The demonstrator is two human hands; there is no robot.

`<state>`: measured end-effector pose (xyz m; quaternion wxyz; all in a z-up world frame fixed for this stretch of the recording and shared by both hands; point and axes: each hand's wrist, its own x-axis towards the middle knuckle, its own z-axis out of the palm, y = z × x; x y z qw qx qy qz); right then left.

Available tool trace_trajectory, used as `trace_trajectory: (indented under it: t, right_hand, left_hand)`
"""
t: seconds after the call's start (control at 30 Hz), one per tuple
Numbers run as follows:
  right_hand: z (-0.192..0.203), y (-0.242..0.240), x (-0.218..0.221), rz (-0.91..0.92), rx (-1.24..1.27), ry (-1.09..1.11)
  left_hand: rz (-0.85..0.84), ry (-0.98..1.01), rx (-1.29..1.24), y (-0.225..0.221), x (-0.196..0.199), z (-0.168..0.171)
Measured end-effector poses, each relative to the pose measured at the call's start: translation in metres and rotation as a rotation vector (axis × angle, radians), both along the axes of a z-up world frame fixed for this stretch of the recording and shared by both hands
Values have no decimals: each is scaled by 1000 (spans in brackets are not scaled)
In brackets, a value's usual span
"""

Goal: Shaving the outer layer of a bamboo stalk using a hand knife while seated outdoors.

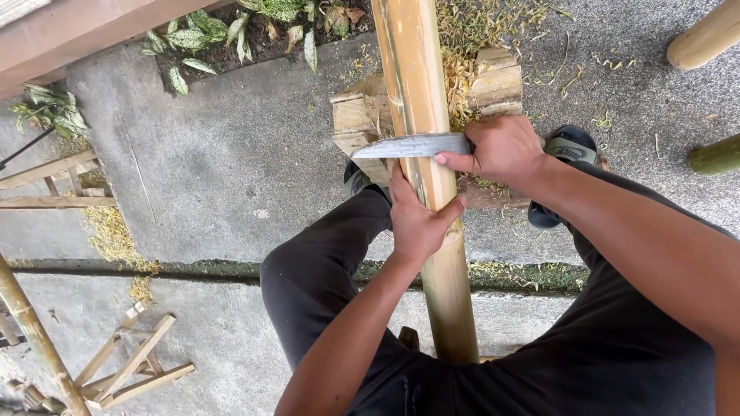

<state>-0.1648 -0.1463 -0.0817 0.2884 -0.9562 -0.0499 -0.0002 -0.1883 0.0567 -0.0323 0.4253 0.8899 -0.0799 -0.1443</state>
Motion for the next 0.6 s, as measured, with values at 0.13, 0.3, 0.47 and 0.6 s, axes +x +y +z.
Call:
trace_trajectory:
  t: [0.13,0.3,0.47,0.6]
  right_hand:
    - [-1,1,-8,13,-6,7]
    - [-4,1,-13,96,-10,-30]
    - [-7,3,10,-23,-35,-15]
    - [-6,6,4,-40,-23,0]
  left_hand:
    - [-6,13,-3,3,-1,-7]
    - [-31,1,41,6,-4,-17]
    - [-5,-28,-34,0,0,-2]
    - [13,2,-36,0,-2,0]
